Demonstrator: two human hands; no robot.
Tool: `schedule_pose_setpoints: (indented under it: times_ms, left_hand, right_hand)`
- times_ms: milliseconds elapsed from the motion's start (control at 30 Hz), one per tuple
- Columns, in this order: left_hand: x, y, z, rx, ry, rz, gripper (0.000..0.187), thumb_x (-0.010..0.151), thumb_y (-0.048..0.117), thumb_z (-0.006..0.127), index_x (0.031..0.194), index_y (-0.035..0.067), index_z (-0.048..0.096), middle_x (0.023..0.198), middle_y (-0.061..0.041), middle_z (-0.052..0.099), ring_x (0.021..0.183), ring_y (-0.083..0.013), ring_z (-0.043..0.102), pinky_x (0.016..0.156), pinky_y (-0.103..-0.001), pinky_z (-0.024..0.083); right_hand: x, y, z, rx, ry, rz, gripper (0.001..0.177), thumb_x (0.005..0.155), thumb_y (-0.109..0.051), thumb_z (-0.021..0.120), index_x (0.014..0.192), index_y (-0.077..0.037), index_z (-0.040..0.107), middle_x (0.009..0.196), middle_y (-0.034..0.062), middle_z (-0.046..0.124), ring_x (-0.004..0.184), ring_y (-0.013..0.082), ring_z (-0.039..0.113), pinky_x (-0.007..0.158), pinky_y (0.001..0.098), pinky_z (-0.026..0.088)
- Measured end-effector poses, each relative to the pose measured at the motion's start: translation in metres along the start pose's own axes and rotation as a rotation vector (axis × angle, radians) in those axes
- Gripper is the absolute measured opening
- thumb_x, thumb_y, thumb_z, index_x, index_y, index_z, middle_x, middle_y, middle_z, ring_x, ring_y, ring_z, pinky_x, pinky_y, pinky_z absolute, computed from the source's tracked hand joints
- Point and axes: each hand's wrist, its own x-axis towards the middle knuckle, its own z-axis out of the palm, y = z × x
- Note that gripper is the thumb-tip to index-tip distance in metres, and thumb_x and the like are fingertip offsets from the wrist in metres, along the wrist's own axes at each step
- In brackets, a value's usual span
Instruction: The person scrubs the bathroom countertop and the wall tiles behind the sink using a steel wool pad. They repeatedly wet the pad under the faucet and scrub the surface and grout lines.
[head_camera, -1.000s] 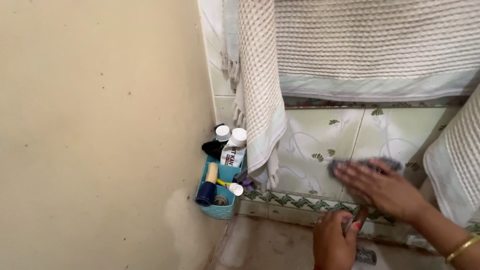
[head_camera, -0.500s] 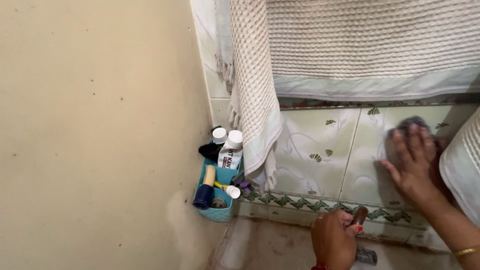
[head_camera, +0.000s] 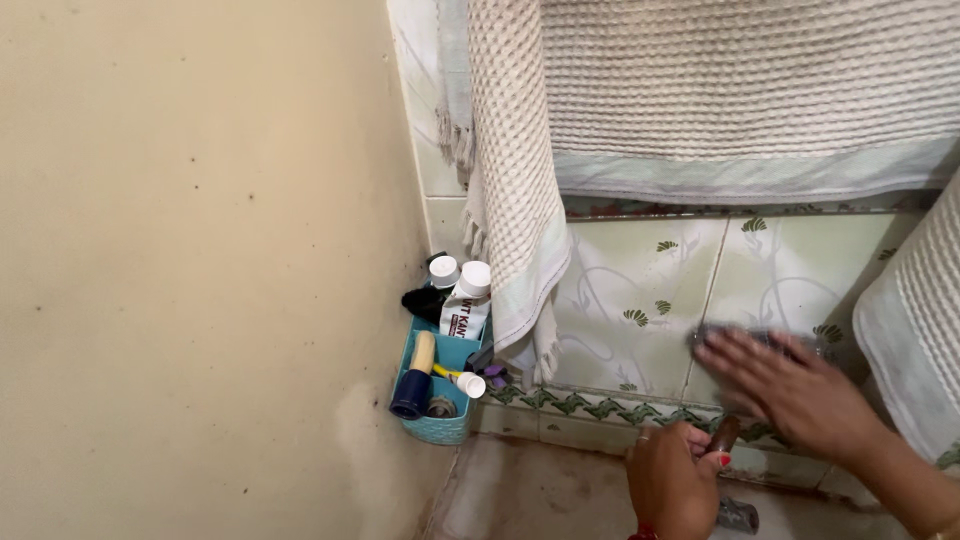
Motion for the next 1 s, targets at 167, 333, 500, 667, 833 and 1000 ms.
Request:
schedule_pose_setpoints:
  times_ms: [167,333,500,667,833,1000]
  left_hand:
    - [-0.002,-0.011,0.007,-0.044,0.039,0.031,0.020,0.082,0.017,0.085,0.094,0.008,0.071,0.088,-0.007,0.073,0.086,-0.0273,0.069,0.081,-0.043,0.051]
    - [-0.004,-0.025,0.007,-0.106,0.028,-0.070,0.023,0.079,0.017,0.085,0.093,0.009,0.068,0.089,-0.007,0.070,0.087,-0.0268,0.069,0.081,-0.040,0.052]
    - [-0.003,-0.042,-0.012,0.034,-0.020,-0.240,0.029,0.084,0.015,0.081,0.104,0.011,0.060,0.105,-0.010,0.063,0.102,-0.0298,0.062,0.091,-0.042,0.048]
    - [-0.006,-0.045,-0.036,-0.025,0.024,-0.296,0.025,0.086,0.014,0.075,0.105,0.012,0.059,0.110,-0.007,0.061,0.110,-0.0269,0.061,0.097,-0.040,0.048]
    - [-0.010,-0.048,-0.050,-0.064,0.149,-0.215,0.024,0.086,0.010,0.073,0.105,0.012,0.061,0.109,-0.007,0.062,0.110,-0.0262,0.059,0.098,-0.040,0.045]
    - [-0.004,-0.048,-0.047,-0.116,0.174,-0.303,0.022,0.089,0.006,0.068,0.109,0.012,0.058,0.112,-0.007,0.059,0.108,-0.0245,0.060,0.098,-0.038,0.045]
  right_hand:
    - [0.086,0.012,-0.014,-0.036,0.024,0.023,0.063,0.101,-0.045,0.029,0.160,-0.023,0.019,0.165,-0.0024,0.022,0.151,0.0106,0.017,0.121,0.0383,0.012]
    - [0.122,-0.004,-0.002,0.024,0.032,-0.219,0.063,0.102,-0.041,0.031,0.158,-0.015,0.021,0.165,0.0036,0.019,0.155,0.0190,0.016,0.124,0.0453,0.011]
    - [0.100,-0.023,0.012,0.054,-0.203,-0.507,0.067,0.097,-0.034,0.039,0.158,-0.014,0.020,0.168,0.0010,0.016,0.152,0.0153,0.014,0.122,0.0432,0.008]
    - [0.107,-0.013,-0.011,-0.074,-0.700,-0.287,0.064,0.102,-0.037,0.035,0.161,-0.020,0.016,0.172,-0.0033,0.009,0.156,0.0145,0.008,0.126,0.0419,0.002]
    - [0.147,-0.013,-0.028,0.020,0.109,-0.001,0.067,0.102,-0.050,0.021,0.160,-0.020,0.016,0.165,-0.0018,0.017,0.152,0.0132,0.011,0.126,0.0400,0.004]
    - [0.159,-0.031,-0.003,0.020,0.117,0.055,0.070,0.103,-0.059,0.017,0.160,-0.019,0.012,0.166,-0.0005,0.014,0.154,0.0120,0.007,0.127,0.0417,0.002]
